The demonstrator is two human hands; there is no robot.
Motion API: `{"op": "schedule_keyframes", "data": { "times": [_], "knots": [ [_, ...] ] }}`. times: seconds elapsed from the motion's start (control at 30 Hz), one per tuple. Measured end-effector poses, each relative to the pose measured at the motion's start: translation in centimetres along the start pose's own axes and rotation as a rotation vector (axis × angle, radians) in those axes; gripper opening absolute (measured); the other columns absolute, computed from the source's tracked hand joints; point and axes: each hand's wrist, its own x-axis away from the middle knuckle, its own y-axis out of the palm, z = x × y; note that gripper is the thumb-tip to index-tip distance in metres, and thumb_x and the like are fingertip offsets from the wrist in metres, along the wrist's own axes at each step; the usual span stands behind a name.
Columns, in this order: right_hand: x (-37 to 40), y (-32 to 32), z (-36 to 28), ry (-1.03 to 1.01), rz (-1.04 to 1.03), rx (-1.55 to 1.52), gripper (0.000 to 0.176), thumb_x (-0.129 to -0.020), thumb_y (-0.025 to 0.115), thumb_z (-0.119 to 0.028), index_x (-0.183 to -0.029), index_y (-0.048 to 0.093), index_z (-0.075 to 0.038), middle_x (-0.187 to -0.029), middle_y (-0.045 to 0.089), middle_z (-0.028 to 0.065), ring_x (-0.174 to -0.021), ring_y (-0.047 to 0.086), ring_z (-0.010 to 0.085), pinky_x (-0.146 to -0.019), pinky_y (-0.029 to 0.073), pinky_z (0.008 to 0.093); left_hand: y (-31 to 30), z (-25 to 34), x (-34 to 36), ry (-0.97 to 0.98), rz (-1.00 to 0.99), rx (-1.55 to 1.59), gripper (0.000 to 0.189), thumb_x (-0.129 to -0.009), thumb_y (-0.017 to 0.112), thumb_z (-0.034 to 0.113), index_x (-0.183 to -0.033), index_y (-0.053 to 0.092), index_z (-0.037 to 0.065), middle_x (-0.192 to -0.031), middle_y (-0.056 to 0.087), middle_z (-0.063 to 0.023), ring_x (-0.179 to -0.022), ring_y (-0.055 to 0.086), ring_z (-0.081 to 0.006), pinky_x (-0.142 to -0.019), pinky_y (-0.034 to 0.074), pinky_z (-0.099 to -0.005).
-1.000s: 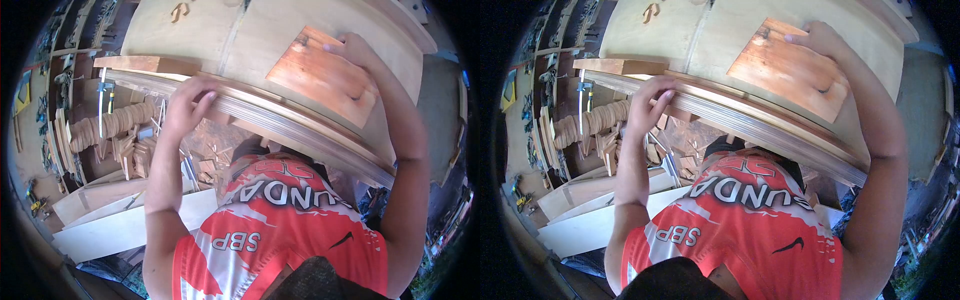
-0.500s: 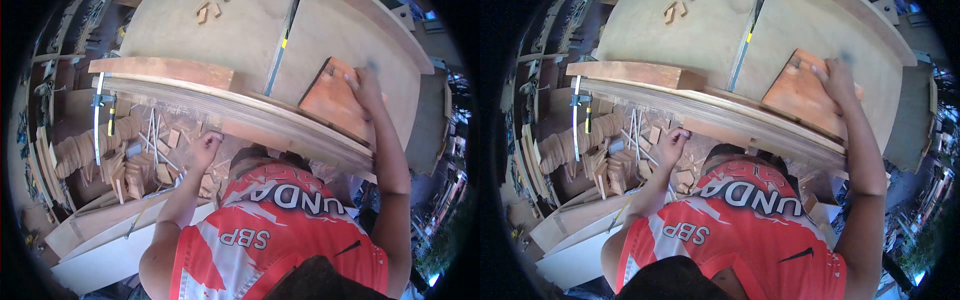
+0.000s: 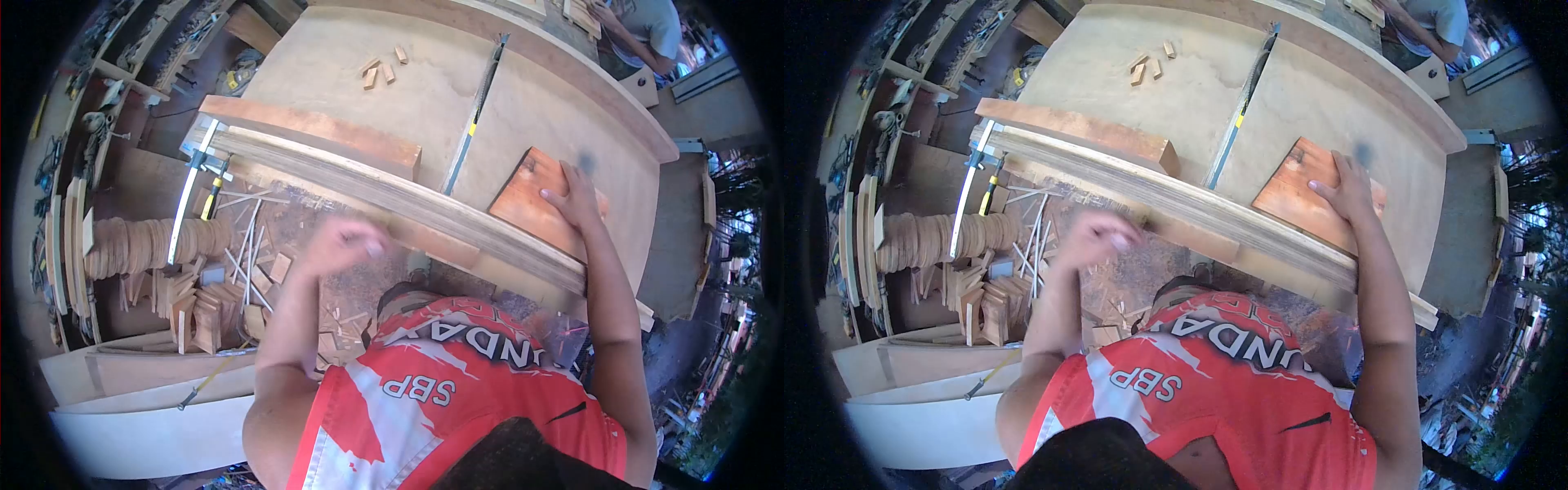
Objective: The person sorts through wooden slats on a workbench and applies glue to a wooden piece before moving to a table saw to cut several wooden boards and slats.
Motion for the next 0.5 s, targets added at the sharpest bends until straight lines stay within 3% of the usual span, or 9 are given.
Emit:
{"op": "schedule_keyframes", "data": {
  "times": [0.07, 0.13, 0.27, 0.33, 0.37, 0.4, 0.5],
  "knots": [
    [0.1, 0.8, 0.9, -0.03, 0.02, 0.012, 0.088, -0.075, 0.08, -0.051, -0.142, 0.049, -0.004, -0.137, 0.053, 0.0203, -0.129, 0.049, 0.0367, -0.109, 0.039, 0.0465, -2.6, 5.5, -2.1, 0.265, 0.283, -0.11, 0.017, -0.093, 0.067, 0.017, -0.097, 0.075, 0.002, -0.095, 0.074, -0.0075, -0.091, 0.068, -0.0144, -0.083, 0.053, -0.0312],
    [0.0, 1.0, 1.3, -0.048, 0.037, 0.025, 0.089, -0.075, 0.08, -0.052, -0.143, 0.048, -0.004, -0.14, 0.052, 0.0203, -0.132, 0.047, 0.0368, -0.111, 0.037, 0.0474, -4.5, 8.6, -3.9, 0.278, 0.306, -0.103, 0.019, -0.093, 0.065, 0.016, -0.096, 0.073, -0.001, -0.093, 0.074, -0.0076, -0.09, 0.067, -0.0146, -0.083, 0.053, -0.0309],
    [-0.2, 1.3, 2.0, -0.006, -0.011, -0.028, 0.097, -0.073, 0.078, -0.059, -0.146, 0.045, -0.005, -0.144, 0.05, 0.0191, -0.136, 0.044, 0.0354, -0.112, 0.034, 0.0554, -1.1, 8.5, -4.8, 0.141, 0.041, -0.163, 0.017, -0.092, 0.068, 0.016, -0.095, 0.073, 0.0, -0.089, 0.073, -0.0054, -0.087, 0.066, -0.0132, -0.08, 0.053, -0.0304],
    [0.3, 0.1, 1.2, -0.064, -0.029, -0.032, 0.1, -0.072, 0.078, -0.062, -0.147, 0.044, -0.005, -0.144, 0.051, 0.0186, -0.136, 0.044, 0.0353, -0.112, 0.033, 0.0587, 2.3, 5.0, -3.4, 0.053, 0.031, -0.146, 0.017, -0.092, 0.068, 0.016, -0.093, 0.073, 0.0, -0.091, 0.073, -0.0072, -0.087, 0.067, -0.0153, -0.08, 0.053, -0.031],
    [0.8, -1.2, -0.6, 0.043, -0.072, 0.058, 0.101, -0.072, 0.077, -0.063, -0.148, 0.044, -0.006, -0.144, 0.05, 0.0181, -0.136, 0.044, 0.0354, -0.111, 0.034, 0.0579, 4.1, 3.0, -2.8, -0.011, 0.01, -0.143, 0.018, -0.093, 0.067, 0.016, -0.092, 0.072, -0.001, -0.092, 0.073, -0.0091, -0.088, 0.068, -0.0174, -0.079, 0.053, -0.0316],
    [1.1, -2.0, -1.6, 0.15, -0.113, 0.151, 0.103, -0.071, 0.077, -0.065, -0.148, 0.043, -0.006, -0.145, 0.05, 0.0177, -0.136, 0.045, 0.0356, -0.111, 0.035, 0.0571, 6.4, 1.4, -2.3, 0.07, 0.121, -0.237, 0.014, -0.091, 0.07, 0.015, -0.09, 0.072, 0.001, -0.091, 0.072, -0.0088, -0.088, 0.068, -0.0189, -0.079, 0.053, -0.0322],
    [1.0, -2.1, -1.4, 0.134, -0.165, 0.13, 0.105, -0.07, 0.078, -0.066, -0.149, 0.042, -0.005, -0.147, 0.047, 0.0175, -0.136, 0.045, 0.0365, -0.111, 0.037, 0.0526, 14.0, -0.7, -1.7, 0.44, 0.487, -0.512, 0.01, -0.084, 0.076, 0.015, -0.088, 0.072, 0.006, -0.094, 0.071, -0.0084, -0.091, 0.068, -0.0243, -0.085, 0.052, -0.0376]
  ]
}}
